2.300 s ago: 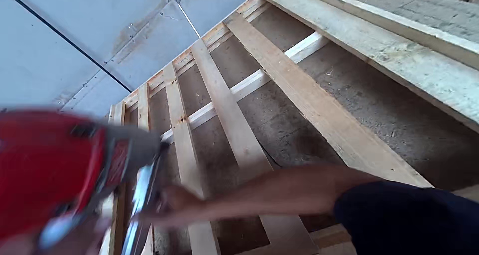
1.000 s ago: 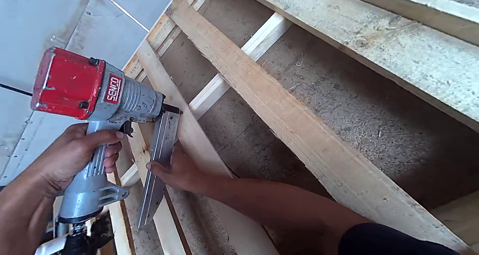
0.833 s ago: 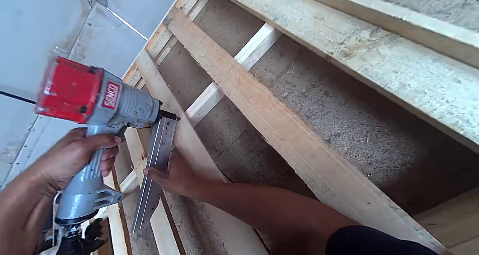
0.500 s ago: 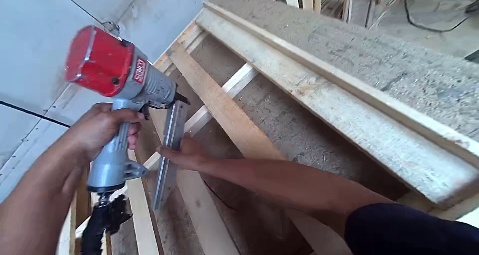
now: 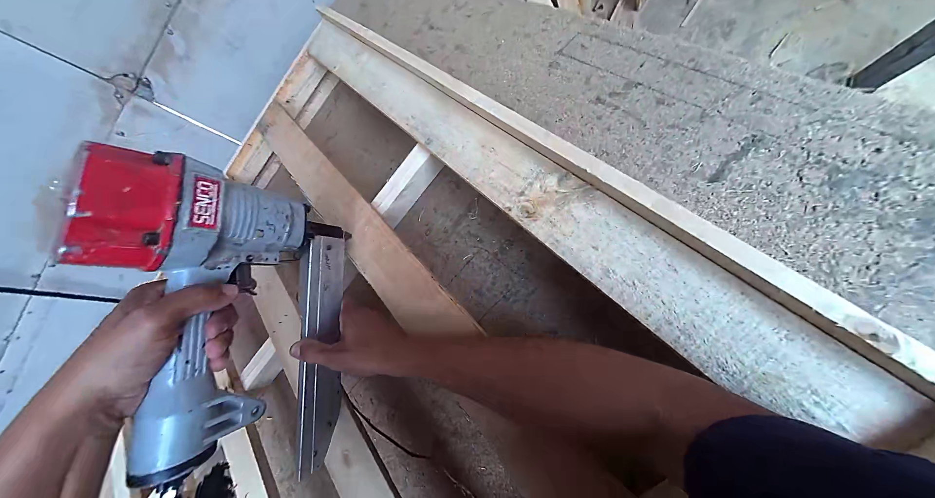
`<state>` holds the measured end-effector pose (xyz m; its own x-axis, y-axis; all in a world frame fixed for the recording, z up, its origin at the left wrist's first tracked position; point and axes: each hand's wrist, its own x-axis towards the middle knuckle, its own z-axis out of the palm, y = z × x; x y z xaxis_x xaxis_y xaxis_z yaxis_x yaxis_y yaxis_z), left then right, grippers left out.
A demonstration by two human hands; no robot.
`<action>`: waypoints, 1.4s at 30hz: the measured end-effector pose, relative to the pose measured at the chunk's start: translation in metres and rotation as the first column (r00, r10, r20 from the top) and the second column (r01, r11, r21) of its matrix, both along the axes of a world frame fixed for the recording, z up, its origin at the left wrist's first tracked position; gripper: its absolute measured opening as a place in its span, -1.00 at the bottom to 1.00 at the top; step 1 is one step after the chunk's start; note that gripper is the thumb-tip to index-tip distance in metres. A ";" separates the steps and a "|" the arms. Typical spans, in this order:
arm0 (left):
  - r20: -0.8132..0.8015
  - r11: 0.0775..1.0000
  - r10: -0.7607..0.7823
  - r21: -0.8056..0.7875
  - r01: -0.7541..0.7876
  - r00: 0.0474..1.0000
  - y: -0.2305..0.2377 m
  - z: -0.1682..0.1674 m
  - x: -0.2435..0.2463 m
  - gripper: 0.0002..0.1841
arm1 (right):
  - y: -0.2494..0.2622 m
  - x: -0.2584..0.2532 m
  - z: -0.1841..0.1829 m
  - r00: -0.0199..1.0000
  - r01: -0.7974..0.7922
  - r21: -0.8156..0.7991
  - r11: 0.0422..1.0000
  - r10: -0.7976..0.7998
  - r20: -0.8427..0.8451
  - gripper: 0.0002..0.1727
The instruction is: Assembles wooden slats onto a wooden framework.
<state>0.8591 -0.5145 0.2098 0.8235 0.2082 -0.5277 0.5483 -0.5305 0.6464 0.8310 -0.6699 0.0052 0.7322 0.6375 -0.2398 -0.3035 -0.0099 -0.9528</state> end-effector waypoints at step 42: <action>0.234 0.998 -0.004 0.061 -0.010 0.972 -0.081 0.061 -0.010 -0.82 | -0.035 0.016 0.009 0.909 0.071 0.256 0.964 -0.168 0.382 -0.24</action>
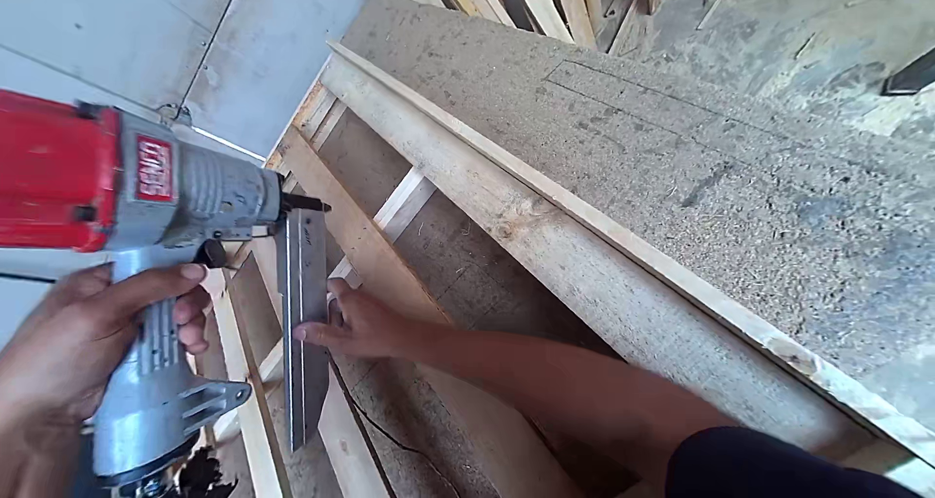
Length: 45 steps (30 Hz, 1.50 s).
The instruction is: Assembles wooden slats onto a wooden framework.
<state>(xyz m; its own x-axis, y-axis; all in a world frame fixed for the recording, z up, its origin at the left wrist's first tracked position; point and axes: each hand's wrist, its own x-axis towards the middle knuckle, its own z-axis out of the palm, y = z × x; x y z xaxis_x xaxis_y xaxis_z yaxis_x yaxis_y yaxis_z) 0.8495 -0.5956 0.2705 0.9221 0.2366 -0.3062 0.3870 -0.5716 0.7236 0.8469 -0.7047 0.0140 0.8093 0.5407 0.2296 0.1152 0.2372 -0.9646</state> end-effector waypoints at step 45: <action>-0.226 0.983 -0.164 0.043 0.179 0.960 -0.103 -0.063 0.110 -0.81 | -0.191 0.082 -0.003 0.763 0.616 -0.784 0.078 -0.305 0.570 0.45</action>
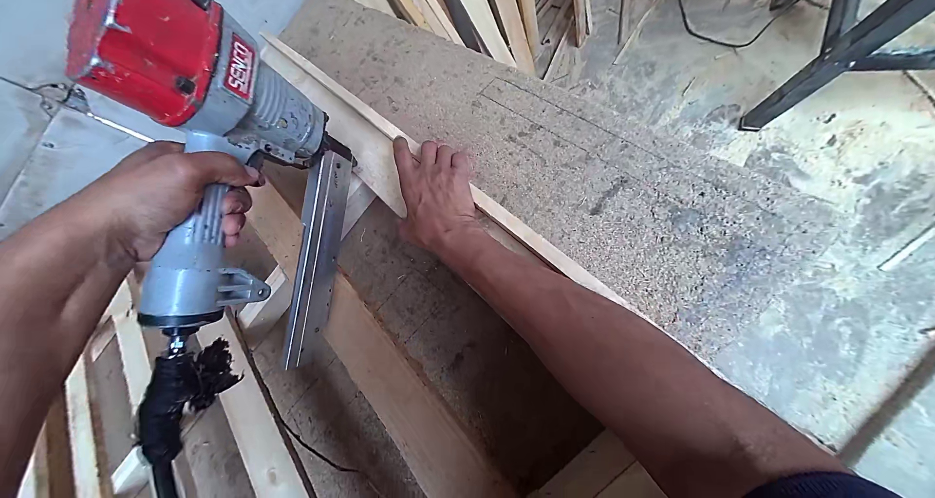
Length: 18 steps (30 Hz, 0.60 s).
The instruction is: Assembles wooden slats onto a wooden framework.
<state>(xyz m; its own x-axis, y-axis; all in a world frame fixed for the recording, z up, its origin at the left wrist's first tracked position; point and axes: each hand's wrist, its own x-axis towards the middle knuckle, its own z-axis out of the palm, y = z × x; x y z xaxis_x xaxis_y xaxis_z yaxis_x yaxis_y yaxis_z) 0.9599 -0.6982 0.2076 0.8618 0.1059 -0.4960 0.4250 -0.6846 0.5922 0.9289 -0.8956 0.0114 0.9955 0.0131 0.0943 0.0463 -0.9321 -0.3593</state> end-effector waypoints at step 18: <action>-0.018 1.000 0.007 0.020 -0.006 1.000 -0.030 0.008 0.022 -0.85 | -0.004 0.002 0.006 1.000 -0.021 0.002 1.000 0.021 -0.002 0.47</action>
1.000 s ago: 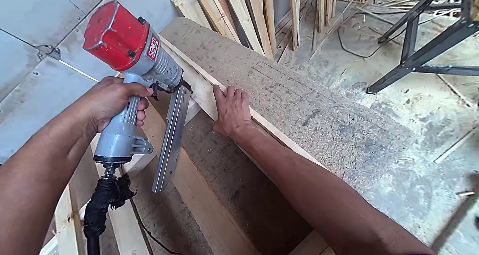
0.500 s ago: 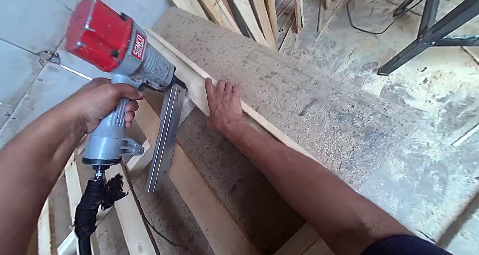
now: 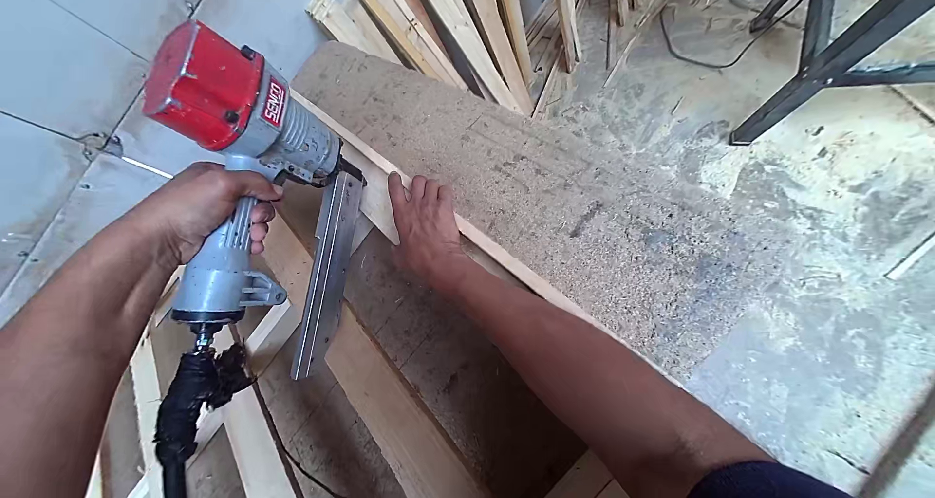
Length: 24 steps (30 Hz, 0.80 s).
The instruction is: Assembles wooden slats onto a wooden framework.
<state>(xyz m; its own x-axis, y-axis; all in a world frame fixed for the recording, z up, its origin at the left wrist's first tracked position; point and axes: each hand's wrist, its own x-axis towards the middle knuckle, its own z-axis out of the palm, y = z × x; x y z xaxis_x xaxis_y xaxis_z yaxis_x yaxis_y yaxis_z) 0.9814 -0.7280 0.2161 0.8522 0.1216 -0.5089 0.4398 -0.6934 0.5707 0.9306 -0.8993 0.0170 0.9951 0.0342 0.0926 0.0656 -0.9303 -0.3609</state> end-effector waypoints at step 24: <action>0.245 0.447 -0.877 0.733 0.513 0.414 0.030 0.074 -0.115 -0.50 | -0.063 -0.006 0.059 0.962 -0.221 0.730 0.647 0.268 0.053 0.70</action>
<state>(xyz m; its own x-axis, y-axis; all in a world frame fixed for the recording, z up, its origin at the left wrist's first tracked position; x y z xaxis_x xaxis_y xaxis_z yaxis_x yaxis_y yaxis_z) 0.8667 -0.6982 0.2904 0.7980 -0.6021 -0.0254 -0.6026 -0.7971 -0.0380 0.9245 -0.9623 0.0764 0.9646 0.2233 0.1406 0.2100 -0.3270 -0.9214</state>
